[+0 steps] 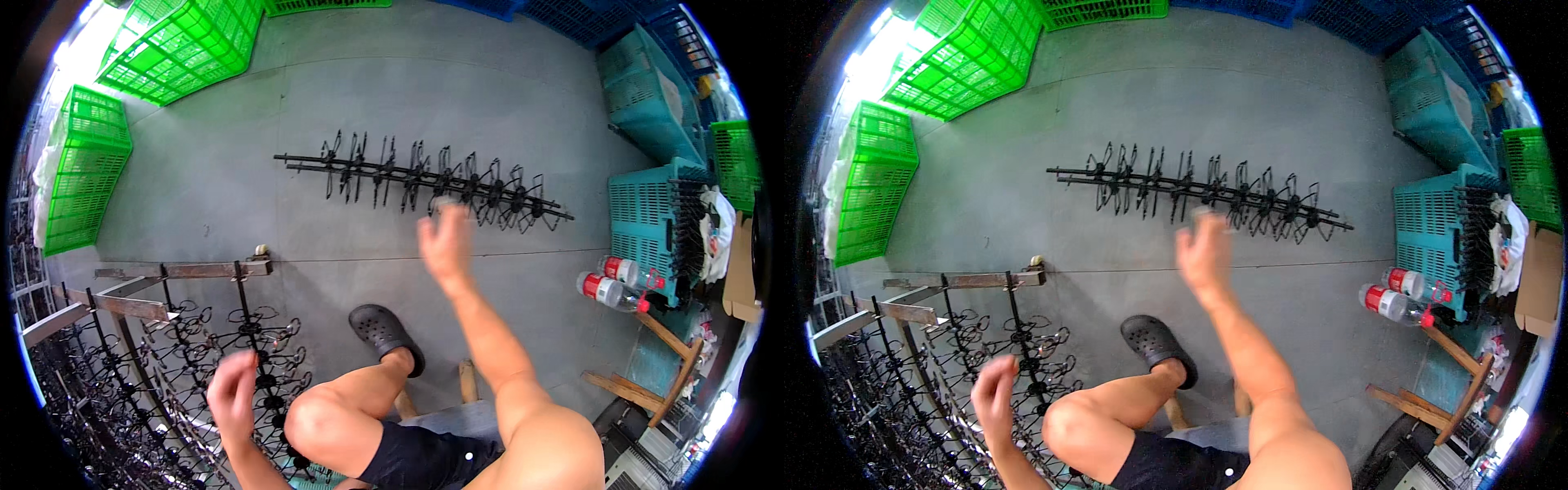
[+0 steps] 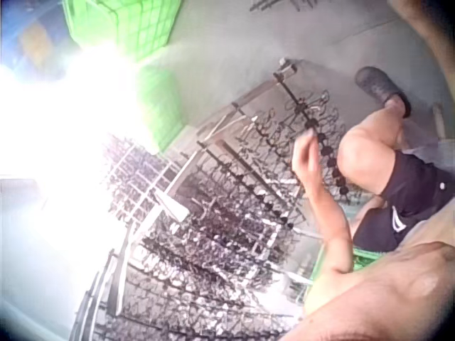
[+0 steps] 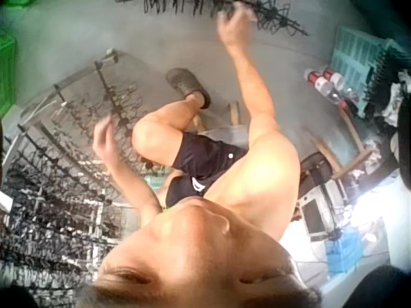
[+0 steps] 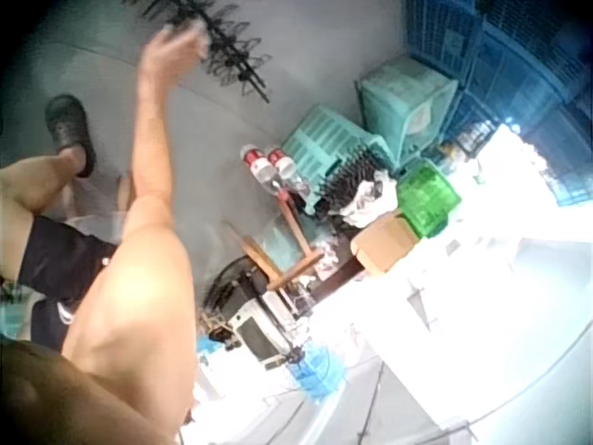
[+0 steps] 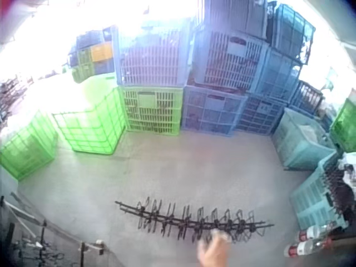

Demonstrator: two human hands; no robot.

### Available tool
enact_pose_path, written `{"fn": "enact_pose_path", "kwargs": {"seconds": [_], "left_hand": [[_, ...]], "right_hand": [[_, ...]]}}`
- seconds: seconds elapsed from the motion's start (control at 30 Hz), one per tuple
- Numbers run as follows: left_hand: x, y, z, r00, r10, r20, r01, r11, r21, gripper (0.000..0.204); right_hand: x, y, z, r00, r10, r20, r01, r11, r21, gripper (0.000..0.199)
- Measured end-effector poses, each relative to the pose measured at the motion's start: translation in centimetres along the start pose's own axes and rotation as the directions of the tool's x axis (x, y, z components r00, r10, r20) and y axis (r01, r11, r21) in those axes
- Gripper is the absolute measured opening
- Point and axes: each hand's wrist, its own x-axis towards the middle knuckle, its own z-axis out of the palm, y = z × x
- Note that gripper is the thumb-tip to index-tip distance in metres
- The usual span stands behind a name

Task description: The person sits on the floor and repeatedly picks up small black components from a green basket, then attaches them to a metal rack filled with eyeglass frames. The person handles the components one at a time and places them onto the rack.

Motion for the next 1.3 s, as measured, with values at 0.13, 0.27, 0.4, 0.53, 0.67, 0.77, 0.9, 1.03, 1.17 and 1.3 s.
{"fn": "enact_pose_path", "kwargs": {"seconds": [0.13,0.27,0.4,0.53,0.67,0.77,0.9,1.03,1.17,1.3], "left_hand": [[-8.2,-2.4,-0.6,0.916,-0.258,-0.306,0.16,0.936,-0.313,0.012],[-11.4,-2.5,-0.5,0.887,-0.312,-0.341,0.192,0.92,-0.343,0.019],[-15.8,0.1,-1.6,0.871,-0.267,-0.412,0.177,0.953,-0.245,0.027],[-21.7,-0.5,-2.8,0.821,-0.346,-0.455,0.191,0.916,-0.353,0.028],[-24.8,0.2,-2.1,0.777,-0.369,-0.51,0.088,0.866,-0.493,0.027],[-25.7,1.5,-1.3,0.784,-0.342,-0.518,0.002,0.836,-0.548,0.027],[-26.1,3.0,-0.2,0.85,-0.242,-0.468,-0.087,0.812,-0.577,0.024],[-23.5,5.2,2.4,0.94,-0.162,-0.3,-0.068,0.772,-0.632,0.022],[-17.6,5.3,5.2,0.981,-0.171,-0.088,0.043,0.642,-0.765,0.039],[-16.0,5.6,3.5,0.957,-0.18,-0.229,-0.131,0.434,-0.891,0.062]], "right_hand": [[3.1,6.1,-5.2,0.981,0.142,-0.133,-0.182,0.912,-0.368,0.064],[3.5,7.7,-2.2,0.924,0.379,-0.055,-0.359,0.809,-0.465,0.055],[3.9,8.5,-1.1,0.876,0.482,-0.005,-0.446,0.806,-0.389,0.034],[3.9,6.2,-3.5,0.879,0.453,0.151,-0.398,0.87,-0.291,0.023],[2.2,4.7,-6.4,0.864,0.47,0.181,-0.489,0.87,0.07,0.017],[0.7,3.0,-9.3,0.801,0.5,0.328,-0.598,0.682,0.421,0.014],[-2.1,-1.7,-17.4,0.869,0.378,0.321,-0.491,0.747,0.448,0.015],[-4.6,-6.1,-27.0,0.955,0.138,0.261,-0.248,0.853,0.458,0.013],[-6.7,-12.5,-35.5,0.945,-0.168,0.281,-0.005,0.851,0.525,0.016],[-8.8,-19.7,-39.4,0.807,-0.462,0.369,0.199,0.8,0.566,0.018]]}}
